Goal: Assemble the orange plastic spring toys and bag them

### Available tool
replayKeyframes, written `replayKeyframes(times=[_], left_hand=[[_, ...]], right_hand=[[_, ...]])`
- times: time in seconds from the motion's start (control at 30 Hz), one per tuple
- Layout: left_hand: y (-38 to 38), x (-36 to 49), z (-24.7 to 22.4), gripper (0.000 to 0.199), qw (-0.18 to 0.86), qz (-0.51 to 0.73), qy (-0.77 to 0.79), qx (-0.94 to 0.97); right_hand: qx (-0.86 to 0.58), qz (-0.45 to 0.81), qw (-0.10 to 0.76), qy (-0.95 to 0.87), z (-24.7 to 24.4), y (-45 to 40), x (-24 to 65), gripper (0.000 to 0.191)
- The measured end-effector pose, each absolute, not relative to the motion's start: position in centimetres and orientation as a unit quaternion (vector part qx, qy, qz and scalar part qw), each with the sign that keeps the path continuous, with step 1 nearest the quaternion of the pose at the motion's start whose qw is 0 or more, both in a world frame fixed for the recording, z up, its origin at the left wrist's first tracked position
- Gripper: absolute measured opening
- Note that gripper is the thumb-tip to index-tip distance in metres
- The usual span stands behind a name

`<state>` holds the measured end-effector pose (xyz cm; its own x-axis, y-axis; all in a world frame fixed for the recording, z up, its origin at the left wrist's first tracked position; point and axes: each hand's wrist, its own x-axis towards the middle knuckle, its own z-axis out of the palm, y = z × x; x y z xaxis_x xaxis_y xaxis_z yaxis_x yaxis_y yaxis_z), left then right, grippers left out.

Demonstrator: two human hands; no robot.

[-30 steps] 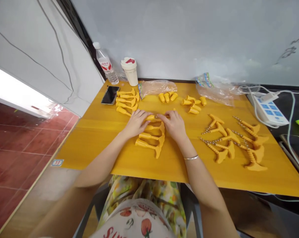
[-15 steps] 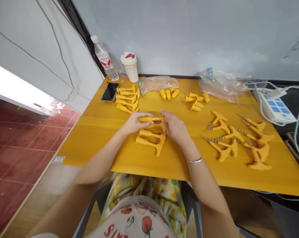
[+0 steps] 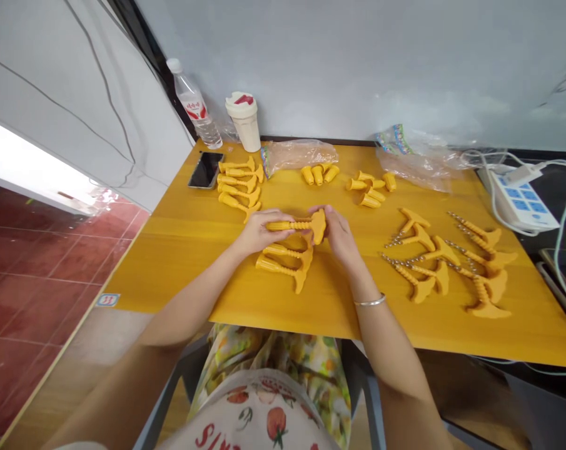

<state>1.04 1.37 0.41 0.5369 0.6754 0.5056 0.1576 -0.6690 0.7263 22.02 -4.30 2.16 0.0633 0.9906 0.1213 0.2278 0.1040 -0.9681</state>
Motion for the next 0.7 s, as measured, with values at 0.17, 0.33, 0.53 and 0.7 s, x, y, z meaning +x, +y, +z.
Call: replayKeyframes(times=[0.17,0.33,0.53,0.7], left_hand=[[1.6,1.1,0.5,0.019,0.336,0.421,0.267,0.799],[2.1,0.7,0.0,0.017,0.275,0.413,0.27,0.825],[2.1,0.4,-0.2,0.022,0.169,0.401,0.27,0.859],[2.4,0.5,0.0,0.017,0.219,0.446,0.27,0.825]], right_hand=[[-0.497,0.049,0.385,-0.776,2.1,-4.3,23.3,0.038],[-0.546,0.192,0.37,-0.727,1.2,-4.5,21.9,0.042],[-0.508,0.523,0.417,-0.542,1.7,-4.8,20.3,0.059],[-0.588,0.275,0.44,-0.62,1.9,-4.7,21.3,0.062]])
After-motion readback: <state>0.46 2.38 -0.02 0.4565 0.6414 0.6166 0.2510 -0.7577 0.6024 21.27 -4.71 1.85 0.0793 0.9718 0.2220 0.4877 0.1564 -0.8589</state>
